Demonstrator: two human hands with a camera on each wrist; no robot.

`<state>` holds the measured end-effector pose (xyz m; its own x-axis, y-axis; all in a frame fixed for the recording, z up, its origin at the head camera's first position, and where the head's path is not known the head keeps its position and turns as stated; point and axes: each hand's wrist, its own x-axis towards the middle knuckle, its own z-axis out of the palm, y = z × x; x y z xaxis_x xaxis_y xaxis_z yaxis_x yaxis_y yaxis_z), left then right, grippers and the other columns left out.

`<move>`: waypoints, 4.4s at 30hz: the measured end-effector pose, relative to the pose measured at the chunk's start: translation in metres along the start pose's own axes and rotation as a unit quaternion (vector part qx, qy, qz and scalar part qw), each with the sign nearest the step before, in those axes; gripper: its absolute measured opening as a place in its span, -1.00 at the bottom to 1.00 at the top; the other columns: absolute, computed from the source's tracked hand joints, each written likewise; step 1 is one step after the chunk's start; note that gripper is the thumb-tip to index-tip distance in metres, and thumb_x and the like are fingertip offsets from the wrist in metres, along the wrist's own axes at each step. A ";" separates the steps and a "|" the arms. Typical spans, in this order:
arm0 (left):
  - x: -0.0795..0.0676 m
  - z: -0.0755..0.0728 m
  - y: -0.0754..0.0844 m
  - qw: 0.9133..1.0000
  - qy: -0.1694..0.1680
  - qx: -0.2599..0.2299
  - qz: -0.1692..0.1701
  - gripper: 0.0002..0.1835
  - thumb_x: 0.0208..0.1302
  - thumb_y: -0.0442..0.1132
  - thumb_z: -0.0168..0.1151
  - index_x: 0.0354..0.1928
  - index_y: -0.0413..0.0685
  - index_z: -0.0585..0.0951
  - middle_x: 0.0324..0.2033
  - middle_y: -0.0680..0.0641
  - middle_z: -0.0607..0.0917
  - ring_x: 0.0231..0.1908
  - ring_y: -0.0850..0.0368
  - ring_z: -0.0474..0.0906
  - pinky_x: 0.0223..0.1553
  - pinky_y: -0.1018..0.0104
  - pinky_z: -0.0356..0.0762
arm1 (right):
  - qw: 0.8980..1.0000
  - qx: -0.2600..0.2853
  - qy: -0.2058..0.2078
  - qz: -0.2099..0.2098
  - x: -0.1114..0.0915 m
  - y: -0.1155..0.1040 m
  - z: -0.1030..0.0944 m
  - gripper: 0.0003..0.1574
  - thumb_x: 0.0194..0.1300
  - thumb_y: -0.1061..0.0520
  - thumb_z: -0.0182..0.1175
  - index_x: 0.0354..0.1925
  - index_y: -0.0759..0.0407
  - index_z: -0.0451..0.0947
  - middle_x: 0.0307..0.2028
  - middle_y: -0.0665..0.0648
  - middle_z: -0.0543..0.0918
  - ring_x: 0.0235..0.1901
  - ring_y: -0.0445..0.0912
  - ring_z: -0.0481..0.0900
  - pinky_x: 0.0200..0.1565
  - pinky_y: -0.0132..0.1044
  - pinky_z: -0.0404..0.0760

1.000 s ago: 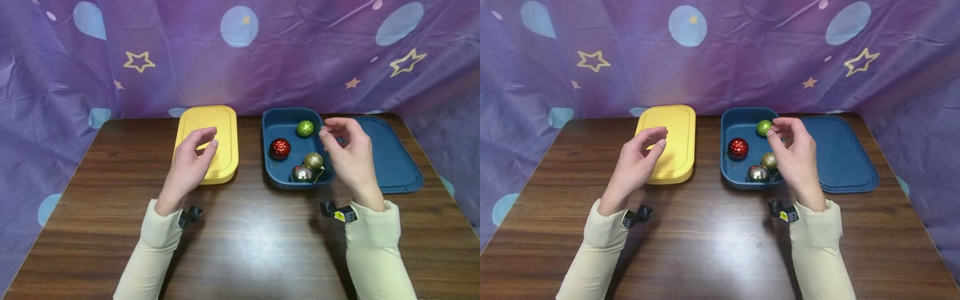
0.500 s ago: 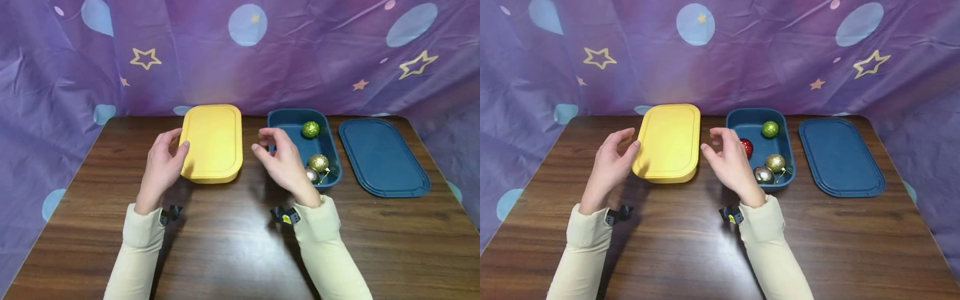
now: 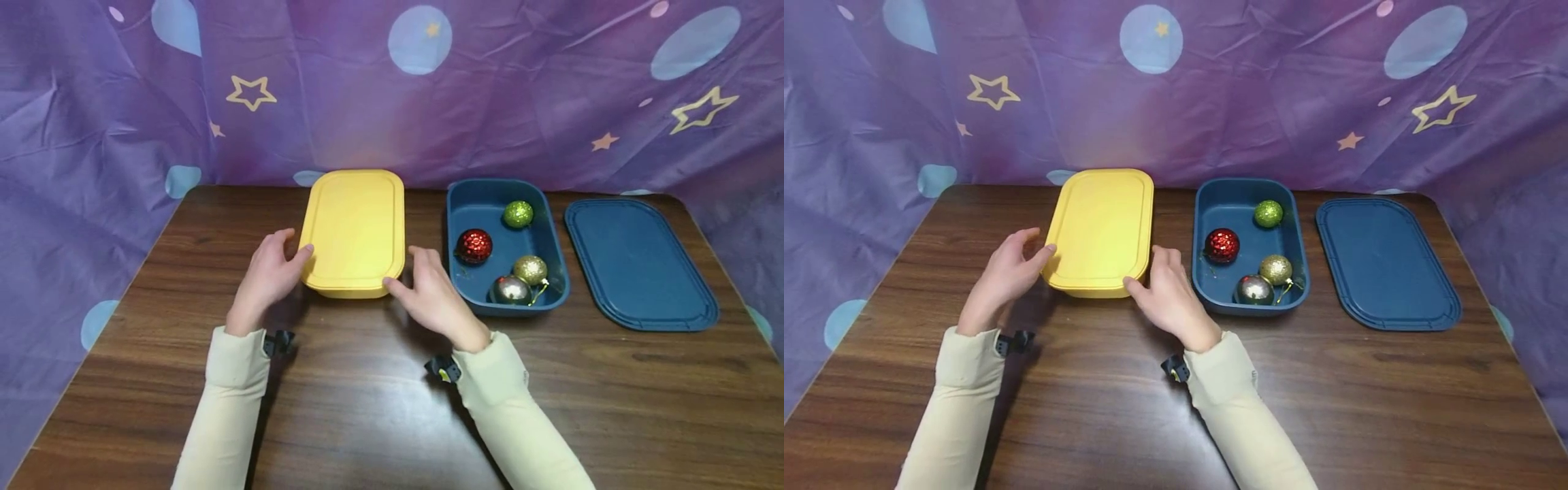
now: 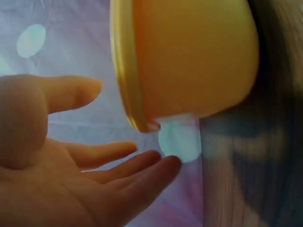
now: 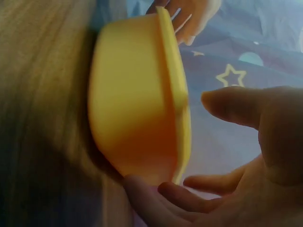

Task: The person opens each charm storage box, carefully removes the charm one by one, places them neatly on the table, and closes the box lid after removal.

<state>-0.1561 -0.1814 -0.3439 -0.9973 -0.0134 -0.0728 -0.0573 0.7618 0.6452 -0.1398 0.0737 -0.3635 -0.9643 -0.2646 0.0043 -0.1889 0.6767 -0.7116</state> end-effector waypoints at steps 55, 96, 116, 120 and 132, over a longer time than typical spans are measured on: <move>0.012 -0.001 -0.009 0.998 -0.062 0.028 -0.001 -0.41 0.38 0.01 0.07 0.21 -0.37 0.42 0.09 -0.35 0.55 0.08 -0.19 0.46 0.16 -0.06 0.44 | 1.000 0.002 0.003 -0.009 0.006 0.008 0.007 -0.30 0.34 -0.09 0.15 0.20 0.42 0.38 0.08 0.37 0.49 0.06 0.12 0.46 0.18 0.00 0.46; 0.012 -0.008 -0.002 0.978 0.005 -0.204 -0.052 -0.52 0.36 -0.12 0.15 0.16 -0.34 0.49 -0.05 -0.19 0.57 -0.24 0.26 0.47 -0.23 0.54 0.48 | 1.000 0.027 0.007 0.000 0.004 -0.002 -0.003 -0.25 0.31 -0.12 0.18 0.23 0.39 0.36 0.12 0.38 0.48 0.13 0.17 0.46 0.19 0.03 0.46; 0.014 -0.016 -0.010 0.820 -0.075 -0.563 -0.071 -0.79 0.39 -0.28 0.12 -0.01 -0.17 0.46 -0.22 -0.01 0.59 -0.29 0.25 0.59 -0.26 0.46 0.67 | 0.999 0.044 0.005 0.015 0.001 -0.007 -0.004 -0.26 0.25 -0.13 0.25 0.20 0.32 0.39 0.10 0.31 0.49 0.13 0.14 0.40 0.16 0.02 0.42; 0.013 -0.018 -0.012 0.794 -0.092 -0.598 -0.062 -0.79 0.40 -0.30 0.10 0.01 -0.20 0.48 -0.17 -0.06 0.60 -0.23 0.21 0.63 -0.18 0.40 0.68 | 0.999 0.043 0.010 0.008 0.001 -0.008 -0.002 -0.26 0.24 -0.13 0.25 0.20 0.33 0.39 0.09 0.30 0.49 0.14 0.13 0.38 0.18 0.04 0.42; 0.013 -0.019 -0.013 0.734 -0.133 -0.665 -0.022 -0.80 0.44 -0.37 0.00 0.01 -0.28 0.50 -0.18 -0.12 0.67 -0.20 0.13 0.69 -0.14 0.30 0.69 | 0.999 0.039 0.017 -0.003 0.002 -0.006 0.000 -0.26 0.24 -0.13 0.25 0.18 0.34 0.40 0.07 0.30 0.48 0.15 0.15 0.38 0.20 0.04 0.41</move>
<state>-0.1694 -0.2035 -0.3386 -0.9589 0.2419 -0.1482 -0.2607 -0.5454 0.7966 -0.1403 0.0694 -0.3588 -0.9691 -0.2447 0.0324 -0.1818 0.6189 -0.7641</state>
